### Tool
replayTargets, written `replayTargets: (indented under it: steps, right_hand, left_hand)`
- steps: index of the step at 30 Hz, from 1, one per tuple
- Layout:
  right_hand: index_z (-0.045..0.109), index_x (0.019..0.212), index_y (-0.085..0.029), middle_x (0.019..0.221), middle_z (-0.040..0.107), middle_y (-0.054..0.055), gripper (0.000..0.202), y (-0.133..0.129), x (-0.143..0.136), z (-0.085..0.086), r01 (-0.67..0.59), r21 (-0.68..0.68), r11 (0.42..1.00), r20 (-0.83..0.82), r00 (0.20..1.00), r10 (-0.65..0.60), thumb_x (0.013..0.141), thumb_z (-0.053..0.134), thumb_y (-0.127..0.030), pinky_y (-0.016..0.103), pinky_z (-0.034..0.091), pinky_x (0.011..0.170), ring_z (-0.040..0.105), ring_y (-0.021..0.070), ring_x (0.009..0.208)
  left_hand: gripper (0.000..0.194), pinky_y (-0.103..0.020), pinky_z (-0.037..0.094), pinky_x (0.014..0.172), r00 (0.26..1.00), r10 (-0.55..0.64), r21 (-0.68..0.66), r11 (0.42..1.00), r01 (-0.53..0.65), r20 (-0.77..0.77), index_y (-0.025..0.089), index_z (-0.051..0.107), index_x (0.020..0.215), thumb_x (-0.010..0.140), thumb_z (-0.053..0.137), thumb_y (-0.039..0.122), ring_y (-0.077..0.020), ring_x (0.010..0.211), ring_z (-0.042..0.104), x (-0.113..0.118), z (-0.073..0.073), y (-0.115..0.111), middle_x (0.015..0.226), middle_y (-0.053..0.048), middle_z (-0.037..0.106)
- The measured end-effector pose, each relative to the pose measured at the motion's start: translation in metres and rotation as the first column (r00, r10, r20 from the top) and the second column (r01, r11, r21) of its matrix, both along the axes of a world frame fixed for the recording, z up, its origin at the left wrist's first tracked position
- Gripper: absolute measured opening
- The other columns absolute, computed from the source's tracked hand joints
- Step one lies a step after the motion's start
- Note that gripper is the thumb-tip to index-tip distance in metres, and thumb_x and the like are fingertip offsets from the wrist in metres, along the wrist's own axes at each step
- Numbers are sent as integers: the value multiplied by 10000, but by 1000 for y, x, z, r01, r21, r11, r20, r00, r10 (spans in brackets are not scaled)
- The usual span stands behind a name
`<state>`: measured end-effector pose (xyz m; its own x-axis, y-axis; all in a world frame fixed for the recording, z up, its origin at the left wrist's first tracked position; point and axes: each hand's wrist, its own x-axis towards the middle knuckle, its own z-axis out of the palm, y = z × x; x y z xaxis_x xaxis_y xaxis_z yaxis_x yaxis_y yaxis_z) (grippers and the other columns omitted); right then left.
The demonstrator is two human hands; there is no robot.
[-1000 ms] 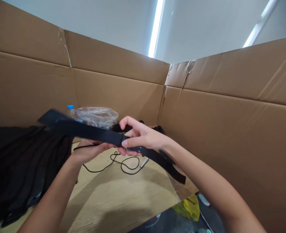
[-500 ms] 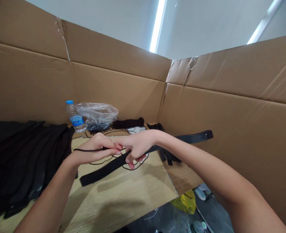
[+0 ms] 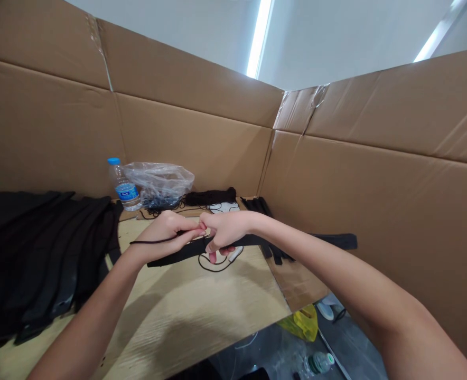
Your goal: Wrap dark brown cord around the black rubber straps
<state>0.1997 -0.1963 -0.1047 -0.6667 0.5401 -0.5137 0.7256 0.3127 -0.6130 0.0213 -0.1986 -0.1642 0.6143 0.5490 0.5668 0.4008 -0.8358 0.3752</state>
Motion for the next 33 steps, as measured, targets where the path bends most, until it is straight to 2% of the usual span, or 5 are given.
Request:
replayTargets:
  steps: [7,12,18,24,33]
  right_hand:
    - [265,904,-223,716,623,-13,332,0,0,0,118,219,969,38,991,-129,755,539,-111,205,377,428,525,108,504]
    - [278,869,-218,729,572,6,280,-2,-1,2,187,613,768,-22,975,-219,748,522,-153,221,288,453,466,110,525]
    - [267,806,-228,648,443,-50,252,1,5,2,359,764,536,-270,932,-240,746,497,-144,234,262,510,396,106,550]
    - [232,847,-243,662,563,-43,266,6,21,14,525,549,650,-533,819,-212,782,484,-191,213,304,472,432,87,487]
    - [219,851,-247,634,584,-59,373,10,48,31,586,349,732,-703,680,-209,783,584,-285,191,358,419,480,80,448]
  left_hand:
    - [300,-236,340,544,979,182,141,976,-168,-91,186,723,750,901,469,235,-135,544,581,7,-3,-1,637,-26,694]
    - [351,-265,333,539,886,463,240,863,-444,-24,163,678,694,911,431,287,-174,557,579,17,-3,-13,624,-67,678]
    - [283,-231,351,515,865,404,-175,914,-367,298,165,667,708,871,492,317,-121,509,523,22,-3,-16,576,-7,623]
    - [244,-195,324,424,853,307,-450,888,-97,421,147,645,700,806,564,352,-93,451,469,17,2,-9,549,7,590]
    - [406,-190,222,407,872,301,-443,890,-111,387,162,458,495,786,555,428,-68,426,315,15,7,-8,447,43,374]
